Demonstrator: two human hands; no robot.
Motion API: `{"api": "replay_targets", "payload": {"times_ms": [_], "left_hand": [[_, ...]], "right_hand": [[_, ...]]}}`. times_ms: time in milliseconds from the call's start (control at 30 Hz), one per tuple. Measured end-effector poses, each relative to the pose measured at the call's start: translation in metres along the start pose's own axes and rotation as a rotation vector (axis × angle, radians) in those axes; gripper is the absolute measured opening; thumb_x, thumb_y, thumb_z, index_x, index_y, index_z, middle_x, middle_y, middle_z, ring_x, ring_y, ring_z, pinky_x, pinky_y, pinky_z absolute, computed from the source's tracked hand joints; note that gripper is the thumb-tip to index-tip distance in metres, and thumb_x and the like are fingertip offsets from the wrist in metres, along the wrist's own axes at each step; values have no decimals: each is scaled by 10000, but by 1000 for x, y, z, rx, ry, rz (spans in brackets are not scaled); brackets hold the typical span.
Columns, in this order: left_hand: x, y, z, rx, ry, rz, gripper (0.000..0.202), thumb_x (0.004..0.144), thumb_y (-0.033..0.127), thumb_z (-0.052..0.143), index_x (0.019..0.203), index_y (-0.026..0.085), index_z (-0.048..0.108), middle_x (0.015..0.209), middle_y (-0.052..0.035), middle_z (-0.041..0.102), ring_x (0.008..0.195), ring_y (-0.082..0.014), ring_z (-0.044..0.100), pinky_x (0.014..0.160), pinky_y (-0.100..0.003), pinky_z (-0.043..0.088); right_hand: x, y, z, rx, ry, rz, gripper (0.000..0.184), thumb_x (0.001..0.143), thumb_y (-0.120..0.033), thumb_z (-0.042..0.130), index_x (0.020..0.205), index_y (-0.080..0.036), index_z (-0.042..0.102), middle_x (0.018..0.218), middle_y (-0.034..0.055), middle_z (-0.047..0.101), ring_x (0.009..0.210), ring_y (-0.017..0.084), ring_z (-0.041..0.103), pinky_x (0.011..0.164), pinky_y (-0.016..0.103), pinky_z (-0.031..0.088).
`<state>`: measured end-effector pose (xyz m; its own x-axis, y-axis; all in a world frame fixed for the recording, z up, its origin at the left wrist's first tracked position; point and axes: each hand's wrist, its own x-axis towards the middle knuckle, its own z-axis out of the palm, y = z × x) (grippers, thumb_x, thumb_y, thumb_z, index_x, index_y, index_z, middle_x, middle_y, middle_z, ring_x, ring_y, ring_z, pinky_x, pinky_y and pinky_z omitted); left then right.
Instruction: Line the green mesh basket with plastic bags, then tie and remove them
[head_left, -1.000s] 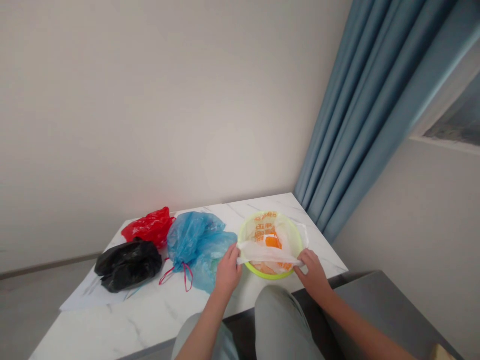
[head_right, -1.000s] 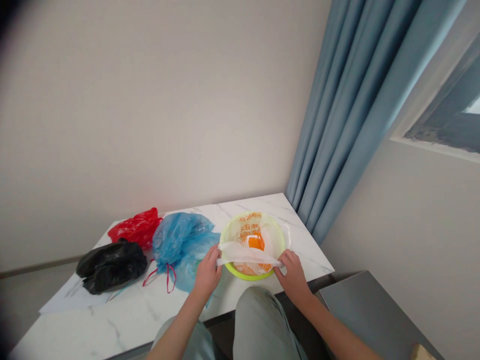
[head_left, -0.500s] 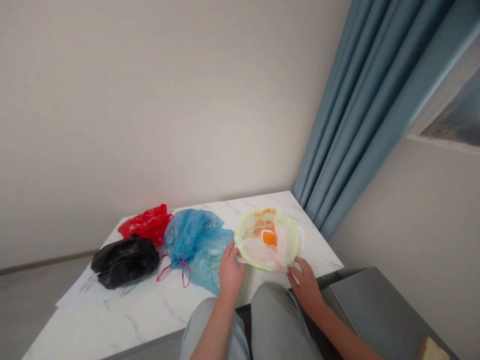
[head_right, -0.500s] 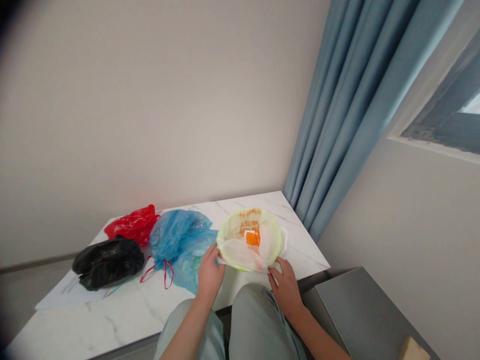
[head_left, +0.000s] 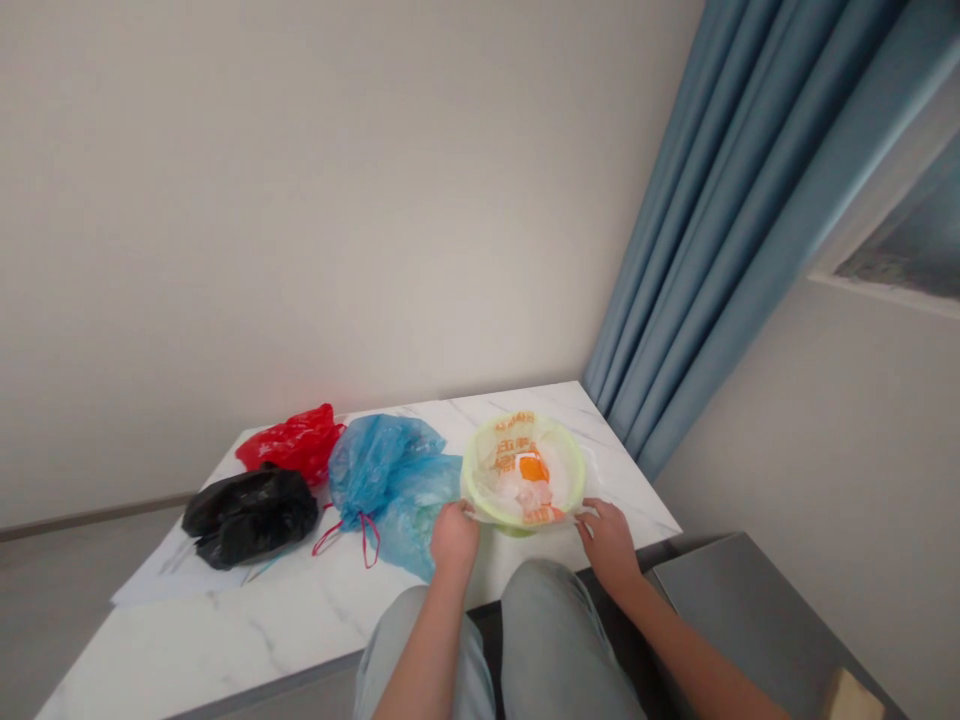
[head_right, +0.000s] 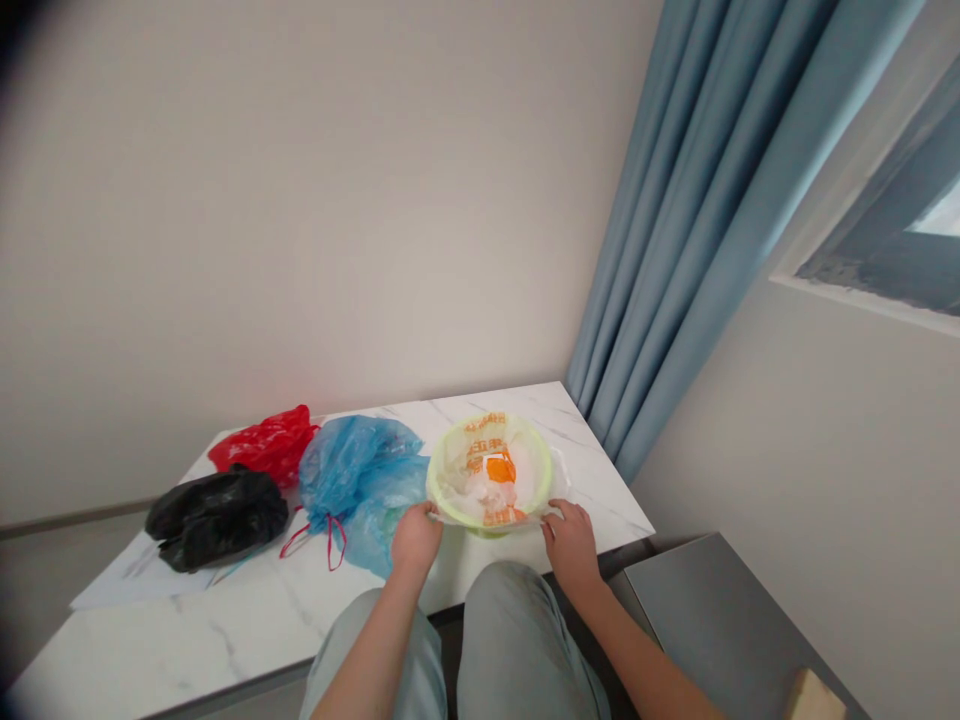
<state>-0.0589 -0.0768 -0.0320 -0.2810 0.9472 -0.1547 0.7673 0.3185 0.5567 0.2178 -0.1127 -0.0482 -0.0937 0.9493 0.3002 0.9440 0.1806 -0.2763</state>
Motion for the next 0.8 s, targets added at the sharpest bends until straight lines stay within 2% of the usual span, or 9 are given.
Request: {"api": "replay_targets", "payload": {"times_ms": [167, 267, 333, 400, 500, 567, 667, 733, 800], "left_hand": [[3, -6, 1, -52, -40, -76, 280, 752, 98, 469, 790, 203, 725, 876, -136, 732, 914, -323, 691, 749, -385, 502], [3, -8, -2, -155, 138, -16, 305, 715, 53, 455, 866, 182, 686, 994, -126, 718, 998, -280, 669, 847, -364, 499], [6, -2, -9, -244, 302, 11, 318, 754, 74, 439, 980, 178, 637, 1079, -119, 693, 1056, -256, 645, 909, -364, 488], [13, 12, -20, -310, 384, 24, 297, 831, 164, 442, 1092, 173, 582, 1156, -127, 666, 1113, -253, 619, 960, -378, 471], [28, 44, -34, -273, 330, 36, 455, 838, 276, 534, 1255, 101, 483, 1291, -208, 586, 1227, -290, 556, 1018, -388, 435], [39, 66, -37, -162, 215, 5, 578, 802, 264, 581, 1315, 52, 422, 1298, -262, 559, 1203, -322, 573, 975, -392, 460], [51, 87, -33, 31, 74, -81, 543, 803, 204, 563, 1312, 72, 425, 1211, -270, 598, 1048, -332, 659, 839, -397, 512], [54, 89, -27, 96, 54, -102, 452, 835, 158, 502, 1279, 91, 457, 1150, -258, 623, 994, -337, 676, 790, -405, 518], [54, 86, -23, 124, 60, -83, 398, 866, 123, 430, 1260, 95, 478, 1097, -245, 641, 986, -344, 674, 778, -418, 517]], "right_hand": [[6, 4, -2, 28, -174, 72, 272, 826, -92, 507, 893, -190, 751, 1052, 93, 718, 981, 232, 661, 945, 386, 457], [18, 12, -12, 109, -120, 180, 316, 784, -67, 458, 915, -175, 724, 1043, 96, 726, 965, 220, 674, 900, 349, 483], [34, 14, -25, 170, -14, 262, 294, 816, -128, 449, 993, -168, 680, 1031, 99, 720, 936, 224, 676, 857, 354, 497], [57, 10, -39, 227, 62, 286, 302, 852, -234, 475, 1116, -174, 608, 1060, 94, 699, 899, 219, 673, 819, 352, 500], [98, -8, -52, 219, 49, 261, 534, 840, -360, 556, 1321, -151, 459, 1252, 144, 601, 1054, 242, 635, 868, 345, 480], [124, -23, -52, 146, -78, 286, 676, 805, -371, 620, 1386, -114, 388, 1320, 192, 539, 1121, 265, 609, 888, 340, 468], [149, -38, -44, 67, -305, 352, 850, 733, -346, 726, 1434, -95, 318, 1311, 222, 543, 1120, 295, 616, 853, 337, 476], [156, -41, -36, 15, -396, 397, 788, 747, -277, 719, 1417, -93, 347, 1239, 220, 600, 1100, 304, 630, 836, 342, 478], [157, -39, -30, -24, -395, 414, 621, 824, -182, 614, 1394, -95, 385, 1167, 213, 645, 1077, 295, 647, 833, 350, 475]]}}
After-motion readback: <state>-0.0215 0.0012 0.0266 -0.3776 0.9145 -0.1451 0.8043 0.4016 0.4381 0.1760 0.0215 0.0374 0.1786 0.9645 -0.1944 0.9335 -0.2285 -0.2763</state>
